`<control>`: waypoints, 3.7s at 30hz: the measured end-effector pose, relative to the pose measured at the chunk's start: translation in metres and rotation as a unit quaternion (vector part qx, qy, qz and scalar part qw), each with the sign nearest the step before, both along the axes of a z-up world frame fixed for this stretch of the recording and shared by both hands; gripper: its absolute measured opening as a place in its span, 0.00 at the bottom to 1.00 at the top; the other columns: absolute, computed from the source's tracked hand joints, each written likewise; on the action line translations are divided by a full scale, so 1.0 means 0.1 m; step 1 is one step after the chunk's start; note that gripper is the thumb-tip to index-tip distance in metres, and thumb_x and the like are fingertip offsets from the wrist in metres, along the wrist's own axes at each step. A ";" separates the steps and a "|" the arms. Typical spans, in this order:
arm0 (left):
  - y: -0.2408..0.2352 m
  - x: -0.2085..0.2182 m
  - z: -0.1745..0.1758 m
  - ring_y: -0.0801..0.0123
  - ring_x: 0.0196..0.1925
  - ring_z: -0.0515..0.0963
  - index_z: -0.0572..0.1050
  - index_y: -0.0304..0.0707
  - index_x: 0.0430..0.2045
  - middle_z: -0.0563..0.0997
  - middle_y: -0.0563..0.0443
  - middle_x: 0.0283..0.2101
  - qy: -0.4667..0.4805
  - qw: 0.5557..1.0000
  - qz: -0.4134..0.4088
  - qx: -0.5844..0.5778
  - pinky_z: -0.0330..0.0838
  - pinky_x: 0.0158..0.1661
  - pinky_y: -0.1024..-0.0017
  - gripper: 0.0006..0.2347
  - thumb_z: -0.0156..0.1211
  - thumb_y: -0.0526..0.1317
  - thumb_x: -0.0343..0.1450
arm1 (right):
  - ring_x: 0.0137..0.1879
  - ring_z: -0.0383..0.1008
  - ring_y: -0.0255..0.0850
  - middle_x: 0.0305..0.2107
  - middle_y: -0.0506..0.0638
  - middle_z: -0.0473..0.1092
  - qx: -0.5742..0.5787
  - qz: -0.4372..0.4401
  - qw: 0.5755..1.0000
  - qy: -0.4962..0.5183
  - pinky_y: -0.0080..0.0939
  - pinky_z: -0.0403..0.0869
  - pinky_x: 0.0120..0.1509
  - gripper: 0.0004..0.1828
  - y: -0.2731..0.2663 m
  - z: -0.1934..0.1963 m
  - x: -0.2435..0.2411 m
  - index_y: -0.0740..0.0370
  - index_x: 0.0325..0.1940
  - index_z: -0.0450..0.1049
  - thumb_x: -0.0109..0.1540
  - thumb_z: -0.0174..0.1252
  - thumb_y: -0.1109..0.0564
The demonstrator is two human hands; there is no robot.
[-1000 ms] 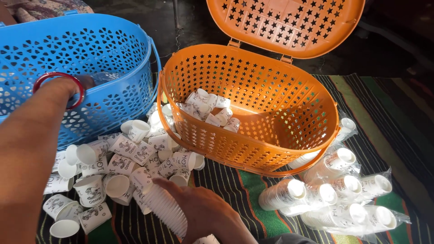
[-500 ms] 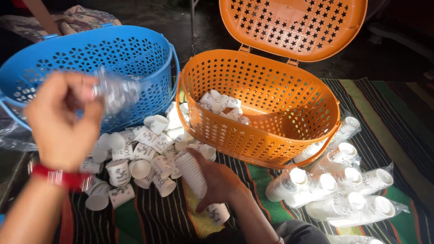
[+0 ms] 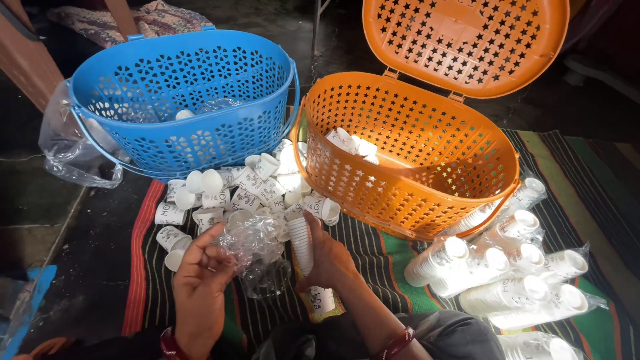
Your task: Sorting and stacking small disposable paper cups into piles and baskets.
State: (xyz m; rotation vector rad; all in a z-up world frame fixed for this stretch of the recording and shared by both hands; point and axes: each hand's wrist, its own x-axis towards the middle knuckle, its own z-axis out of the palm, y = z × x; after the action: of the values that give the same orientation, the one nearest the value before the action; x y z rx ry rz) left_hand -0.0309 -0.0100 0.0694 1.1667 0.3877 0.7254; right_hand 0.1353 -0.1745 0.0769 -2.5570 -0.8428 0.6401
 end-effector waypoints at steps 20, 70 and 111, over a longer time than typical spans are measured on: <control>-0.03 0.07 0.16 0.68 0.46 0.81 0.64 0.35 0.64 0.79 0.51 0.41 -0.081 0.977 0.002 -0.197 0.80 0.51 0.60 0.24 0.48 0.23 0.70 | 0.47 0.78 0.34 0.45 0.48 0.76 0.299 0.012 0.931 0.209 0.38 0.79 0.54 0.30 -0.07 0.38 -0.07 0.55 0.61 0.67 0.56 0.69 0.57; -0.48 0.13 0.35 0.46 0.53 0.74 0.52 0.24 0.65 0.76 0.32 0.51 0.127 0.824 0.007 0.552 0.65 0.53 0.47 0.60 0.76 0.67 0.45 | 0.27 0.67 0.28 0.27 0.46 0.70 0.434 -0.013 0.866 0.249 0.29 0.68 0.31 0.12 -0.10 0.34 -0.07 0.56 0.53 0.76 0.72 0.50 0.52; 0.04 0.04 0.34 0.58 0.35 0.85 0.59 0.44 0.68 0.85 0.49 0.38 0.338 0.755 0.016 0.562 0.78 0.37 0.61 0.41 0.75 0.42 0.58 | 0.48 0.79 0.43 0.39 0.54 0.78 0.595 -0.139 0.782 0.125 0.44 0.77 0.56 0.21 -0.25 0.49 0.19 0.66 0.49 0.72 0.56 0.71 0.60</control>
State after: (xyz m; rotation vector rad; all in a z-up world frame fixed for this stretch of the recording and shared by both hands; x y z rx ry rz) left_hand -0.0270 -0.0062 0.1033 2.6159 0.5902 0.5077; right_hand 0.1546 -0.1999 0.1263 -1.3367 -0.4785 0.1901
